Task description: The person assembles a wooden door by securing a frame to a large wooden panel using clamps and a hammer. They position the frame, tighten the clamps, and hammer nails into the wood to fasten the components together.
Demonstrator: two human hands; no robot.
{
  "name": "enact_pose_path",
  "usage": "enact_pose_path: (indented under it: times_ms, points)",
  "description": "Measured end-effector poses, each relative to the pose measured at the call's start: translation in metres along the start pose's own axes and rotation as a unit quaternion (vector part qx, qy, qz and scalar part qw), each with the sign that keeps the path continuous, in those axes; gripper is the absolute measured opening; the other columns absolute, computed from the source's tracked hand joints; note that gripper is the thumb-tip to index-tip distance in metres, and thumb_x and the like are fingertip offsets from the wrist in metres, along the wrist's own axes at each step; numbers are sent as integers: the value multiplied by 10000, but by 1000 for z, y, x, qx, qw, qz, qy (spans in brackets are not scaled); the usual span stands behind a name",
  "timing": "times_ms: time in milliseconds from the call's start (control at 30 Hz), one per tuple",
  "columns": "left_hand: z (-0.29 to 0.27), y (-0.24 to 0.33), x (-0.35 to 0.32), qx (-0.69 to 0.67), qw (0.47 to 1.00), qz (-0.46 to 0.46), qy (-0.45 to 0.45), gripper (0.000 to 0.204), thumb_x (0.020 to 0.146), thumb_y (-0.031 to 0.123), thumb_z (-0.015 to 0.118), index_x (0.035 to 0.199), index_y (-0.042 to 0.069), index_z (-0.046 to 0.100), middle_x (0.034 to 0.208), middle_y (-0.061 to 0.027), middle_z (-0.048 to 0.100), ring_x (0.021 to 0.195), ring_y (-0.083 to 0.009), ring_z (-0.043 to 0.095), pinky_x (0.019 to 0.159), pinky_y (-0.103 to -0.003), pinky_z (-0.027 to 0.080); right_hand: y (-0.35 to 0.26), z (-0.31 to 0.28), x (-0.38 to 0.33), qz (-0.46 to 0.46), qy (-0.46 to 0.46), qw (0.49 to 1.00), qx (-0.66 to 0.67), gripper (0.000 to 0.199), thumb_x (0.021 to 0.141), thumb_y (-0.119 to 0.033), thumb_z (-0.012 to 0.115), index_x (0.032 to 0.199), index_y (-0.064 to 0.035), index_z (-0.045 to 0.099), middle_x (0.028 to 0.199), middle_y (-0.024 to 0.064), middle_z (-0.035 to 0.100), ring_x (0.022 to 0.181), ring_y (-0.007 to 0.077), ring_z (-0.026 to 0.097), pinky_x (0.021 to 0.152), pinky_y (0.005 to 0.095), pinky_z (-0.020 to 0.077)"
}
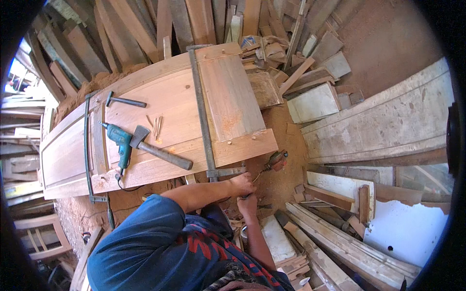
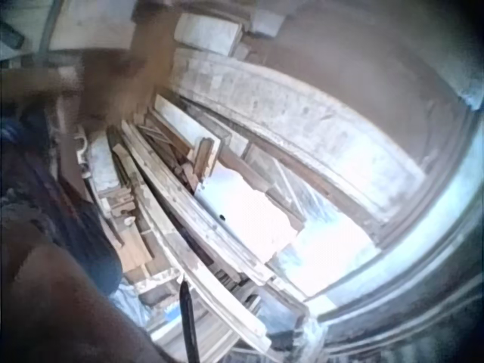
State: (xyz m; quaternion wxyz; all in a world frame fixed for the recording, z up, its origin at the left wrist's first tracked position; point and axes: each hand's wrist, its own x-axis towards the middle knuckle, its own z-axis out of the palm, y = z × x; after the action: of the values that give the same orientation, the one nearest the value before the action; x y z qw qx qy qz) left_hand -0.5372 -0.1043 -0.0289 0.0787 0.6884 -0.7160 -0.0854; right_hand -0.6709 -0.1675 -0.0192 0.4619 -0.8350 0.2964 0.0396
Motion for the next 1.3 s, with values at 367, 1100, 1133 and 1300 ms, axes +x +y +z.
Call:
enact_pose_path:
  times_ms: [367, 1100, 1133, 1300]
  points:
    - [50, 1, 20, -42, 996, -39, -68, 178, 801, 264, 654, 926, 142, 691, 836, -63, 684, 940, -280, 652, 949, -471, 409, 23, -28, 15, 253, -361, 791, 424, 184, 833, -97, 709, 977, -85, 595, 647, 21, 503, 534, 166, 479, 628, 403, 447]
    - [-62, 86, -174, -252, 910, -328, -31, 185, 854, 212, 591, 919, 55, 666, 971, -108, 692, 999, -327, 671, 834, -483, 537, -49, -21, 11, 168, -130, 976, 49, 104, 806, -27, 609, 832, -72, 518, 600, 43, 531, 438, 159, 512, 424, 299, 432]
    - [-46, 91, -179, -314, 883, -347, -10, 252, 855, 235, 616, 1012, 43, 658, 989, -123, 704, 992, -340, 677, 821, -479, 549, -49, -21, 10, 170, -138, 976, 25, 123, 815, -37, 628, 874, -66, 525, 613, 48, 546, 458, 159, 530, 444, 305, 449]
    - [26, 54, -176, -581, 582, -555, 124, 789, 792, 485, 768, 1372, 9, 526, 1246, -182, 659, 1187, -312, 613, 996, -398, 495, -20, -30, 29, 172, -320, 880, 307, 184, 841, -62, 693, 960, -77, 553, 657, 36, 552, 535, 149, 542, 518, 293, 472]
